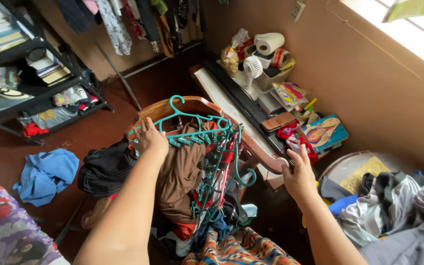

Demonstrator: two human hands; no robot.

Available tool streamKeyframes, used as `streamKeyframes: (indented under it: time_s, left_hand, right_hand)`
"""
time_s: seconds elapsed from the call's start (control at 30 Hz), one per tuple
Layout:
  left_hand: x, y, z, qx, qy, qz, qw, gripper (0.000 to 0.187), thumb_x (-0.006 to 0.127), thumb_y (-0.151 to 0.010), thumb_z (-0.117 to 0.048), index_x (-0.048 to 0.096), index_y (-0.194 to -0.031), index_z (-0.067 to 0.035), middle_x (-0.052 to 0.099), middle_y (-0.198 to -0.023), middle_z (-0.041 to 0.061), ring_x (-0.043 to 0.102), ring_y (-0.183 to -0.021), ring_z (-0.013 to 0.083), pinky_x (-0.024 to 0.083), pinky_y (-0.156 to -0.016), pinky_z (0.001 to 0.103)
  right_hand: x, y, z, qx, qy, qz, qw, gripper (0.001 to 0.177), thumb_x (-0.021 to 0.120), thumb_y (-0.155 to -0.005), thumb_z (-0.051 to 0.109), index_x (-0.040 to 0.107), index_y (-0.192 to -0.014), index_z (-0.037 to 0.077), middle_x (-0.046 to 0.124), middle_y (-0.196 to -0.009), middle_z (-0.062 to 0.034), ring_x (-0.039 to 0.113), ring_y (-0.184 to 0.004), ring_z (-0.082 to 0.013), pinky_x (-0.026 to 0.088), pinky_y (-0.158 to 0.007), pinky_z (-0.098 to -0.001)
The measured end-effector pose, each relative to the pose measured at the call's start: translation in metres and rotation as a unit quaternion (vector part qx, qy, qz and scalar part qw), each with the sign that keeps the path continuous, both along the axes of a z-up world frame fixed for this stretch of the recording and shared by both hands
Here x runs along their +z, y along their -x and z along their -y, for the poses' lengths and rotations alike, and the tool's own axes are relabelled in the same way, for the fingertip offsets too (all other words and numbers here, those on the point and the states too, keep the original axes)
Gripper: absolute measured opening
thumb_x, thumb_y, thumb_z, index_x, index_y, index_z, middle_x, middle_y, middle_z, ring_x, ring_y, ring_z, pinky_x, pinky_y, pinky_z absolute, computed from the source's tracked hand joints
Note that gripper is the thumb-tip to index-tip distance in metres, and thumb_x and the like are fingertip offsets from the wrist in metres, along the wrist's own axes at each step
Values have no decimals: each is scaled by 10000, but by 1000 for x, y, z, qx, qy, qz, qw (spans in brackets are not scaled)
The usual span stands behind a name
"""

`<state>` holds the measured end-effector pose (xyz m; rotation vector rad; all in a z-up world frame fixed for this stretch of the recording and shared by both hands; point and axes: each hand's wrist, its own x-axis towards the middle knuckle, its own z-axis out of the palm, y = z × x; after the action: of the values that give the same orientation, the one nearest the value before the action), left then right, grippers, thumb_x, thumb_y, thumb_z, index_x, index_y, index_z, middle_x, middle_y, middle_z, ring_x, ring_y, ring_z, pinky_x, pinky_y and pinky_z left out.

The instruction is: The person removes various small garments from a pile on a chair and places them onto multi-clip hangers. They then gather the loaded hangers and walk to another room to place them on a chair.

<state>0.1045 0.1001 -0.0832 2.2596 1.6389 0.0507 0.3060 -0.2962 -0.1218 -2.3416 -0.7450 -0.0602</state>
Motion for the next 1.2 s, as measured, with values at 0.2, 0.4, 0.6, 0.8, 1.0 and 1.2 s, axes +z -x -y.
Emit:
streamKeyframes:
  time_s: [0.2, 0.4, 0.6, 0.8, 1.0, 1.2]
  left_hand:
    - [-33, 20, -30, -42, 55, -68, 995, 636, 555, -1036, -364, 260, -1590, -254, 303, -1645, 29, 178, -1550, 299, 132, -1204, 686]
    - [-42, 20, -24, -24, -25, -30, 999, 593, 620, -991, -346, 407, -1534, -239, 348, -1631, 32, 292, -1512, 298, 214, -1201, 622]
    - [-29, 25, -32, 10, -42, -31, 999, 622, 659, -924, -347, 467, -1498, -203, 365, -1597, 26, 380, -1387, 307, 303, -1077, 583]
    - [-48, 38, -50, -30, -63, -79, 994, 321, 648, -971, -391, 715, -1189, -164, 628, -1343, 74, 523, -1319, 280, 432, -1023, 498]
    - [-55, 63, -42, -39, -10, 83, 996, 202, 633, -988, -307, 645, -1084, -130, 720, -1078, 140, 667, -1015, 373, 507, -848, 488]
    - [-3, 101, -17, -80, -35, 232, 969, 184, 710, -913, -299, 671, -1006, -145, 737, -879, 121, 706, -829, 331, 529, -720, 455]
  right_hand:
    - [-5, 2, -16, 40, 17, -24, 999, 451, 730, -836, 183, 674, -1282, 140, 370, -1608, -220, 527, -1316, -428, 476, -1027, -433]
    - [-6, 11, -30, 54, 48, -79, 994, 408, 699, -861, 169, 684, -1269, 157, 421, -1610, -174, 599, -1234, -414, 518, -979, -434]
    - [-8, 17, -40, 112, 10, -73, 991, 385, 723, -840, 138, 701, -1225, 128, 444, -1574, -193, 576, -1273, -425, 514, -974, -433]
    - [-12, 19, -52, 129, 40, -48, 990, 371, 744, -829, 132, 740, -1200, 124, 513, -1532, -157, 580, -1288, -396, 469, -1058, -421]
    - [-10, 26, -75, 152, 5, -126, 980, 359, 704, -846, 106, 710, -1205, 106, 530, -1555, -121, 613, -1279, -359, 493, -1031, -398]
    - [11, 16, -127, 61, -54, -218, 972, 618, 730, -922, 239, 505, -1481, 102, 585, -1451, -231, 651, -1264, -314, 511, -1051, -399]
